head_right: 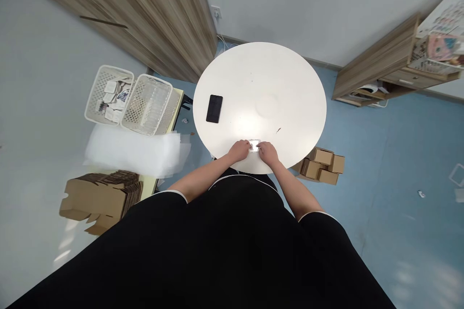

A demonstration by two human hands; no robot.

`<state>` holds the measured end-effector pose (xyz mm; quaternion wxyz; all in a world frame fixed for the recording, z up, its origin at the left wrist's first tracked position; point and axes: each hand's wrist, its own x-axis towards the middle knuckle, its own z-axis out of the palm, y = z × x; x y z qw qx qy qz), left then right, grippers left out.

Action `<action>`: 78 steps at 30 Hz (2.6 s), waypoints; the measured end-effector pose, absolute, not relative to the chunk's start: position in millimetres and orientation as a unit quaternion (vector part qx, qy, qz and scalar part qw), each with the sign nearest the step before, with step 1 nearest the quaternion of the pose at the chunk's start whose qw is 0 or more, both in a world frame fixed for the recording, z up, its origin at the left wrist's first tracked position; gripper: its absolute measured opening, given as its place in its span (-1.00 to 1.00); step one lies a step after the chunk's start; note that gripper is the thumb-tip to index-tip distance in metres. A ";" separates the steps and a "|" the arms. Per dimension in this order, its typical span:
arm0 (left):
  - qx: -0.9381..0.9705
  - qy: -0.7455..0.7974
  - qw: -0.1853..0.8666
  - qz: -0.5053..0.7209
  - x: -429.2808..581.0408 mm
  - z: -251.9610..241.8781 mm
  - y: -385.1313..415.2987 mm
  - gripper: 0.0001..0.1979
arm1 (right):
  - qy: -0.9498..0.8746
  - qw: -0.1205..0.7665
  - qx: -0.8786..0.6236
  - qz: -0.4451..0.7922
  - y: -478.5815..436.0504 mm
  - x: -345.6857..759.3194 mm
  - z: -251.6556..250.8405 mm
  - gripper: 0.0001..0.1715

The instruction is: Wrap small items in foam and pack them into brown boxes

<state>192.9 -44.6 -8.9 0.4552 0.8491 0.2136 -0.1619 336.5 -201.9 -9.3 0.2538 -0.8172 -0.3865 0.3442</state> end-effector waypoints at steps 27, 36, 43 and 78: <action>0.576 0.728 0.368 -0.062 -122.9 14.5 33.4 -0.55 | -0.536 0.101 -0.661 0.515 0.6 119.0 -5.6 -0.64; 0.644 0.683 0.337 -0.071 -196.2 -13.1 93.5 -0.62 | -0.269 0.161 -0.701 0.641 78.0 -10.9 -20.4 -0.47; 0.637 0.647 0.418 -0.041 -222.2 -10.4 102.8 -0.62 | -0.257 0.172 -0.724 0.617 116.7 -51.7 -38.2 -0.60; 0.611 0.511 0.591 -0.128 158.3 -33.6 69.3 -0.89 | -0.444 0.194 -0.872 0.072 -28.4 439.8 67.0 -0.50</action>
